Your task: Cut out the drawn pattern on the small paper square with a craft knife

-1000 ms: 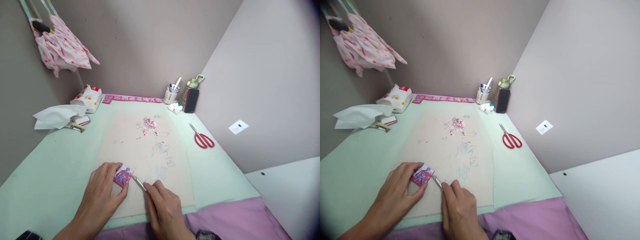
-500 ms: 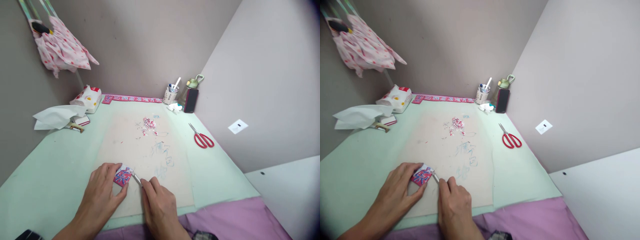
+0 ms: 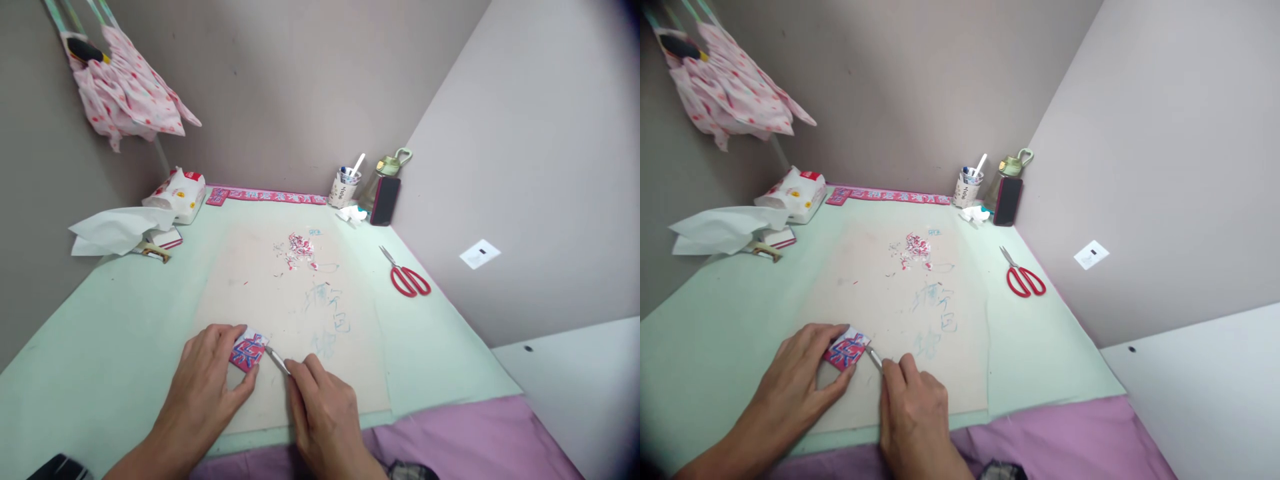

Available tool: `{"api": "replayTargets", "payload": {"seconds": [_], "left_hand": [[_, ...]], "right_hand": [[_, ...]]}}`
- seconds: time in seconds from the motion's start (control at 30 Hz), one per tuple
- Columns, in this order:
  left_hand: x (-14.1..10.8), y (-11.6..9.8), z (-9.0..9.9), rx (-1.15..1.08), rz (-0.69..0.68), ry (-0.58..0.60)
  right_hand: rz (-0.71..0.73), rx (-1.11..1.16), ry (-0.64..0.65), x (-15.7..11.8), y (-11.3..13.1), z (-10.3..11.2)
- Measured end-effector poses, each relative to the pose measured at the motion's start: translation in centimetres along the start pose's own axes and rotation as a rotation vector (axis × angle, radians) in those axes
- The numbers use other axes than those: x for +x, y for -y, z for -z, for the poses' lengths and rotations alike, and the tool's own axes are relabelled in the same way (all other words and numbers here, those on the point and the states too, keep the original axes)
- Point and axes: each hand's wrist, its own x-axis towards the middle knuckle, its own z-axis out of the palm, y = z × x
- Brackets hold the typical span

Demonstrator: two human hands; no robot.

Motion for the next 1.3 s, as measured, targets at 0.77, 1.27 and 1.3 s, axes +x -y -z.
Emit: {"api": "replayTargets", "payload": {"seconds": [0.77, 1.27, 1.3], "left_hand": [[-0.1, 0.4, 0.1, 0.007, -0.044, 0.010], [-0.2, 0.4, 0.1, -0.014, -0.046, 0.013], [-0.2, 0.4, 0.1, -0.009, -0.051, 0.016]], "right_hand": [[0.000, -0.100, 0.000, -0.1, -0.2, -0.2], [-0.028, -0.063, 0.032, 0.3, -0.2, -0.1], [-0.031, -0.056, 0.034, 0.3, -0.2, -0.1]]}}
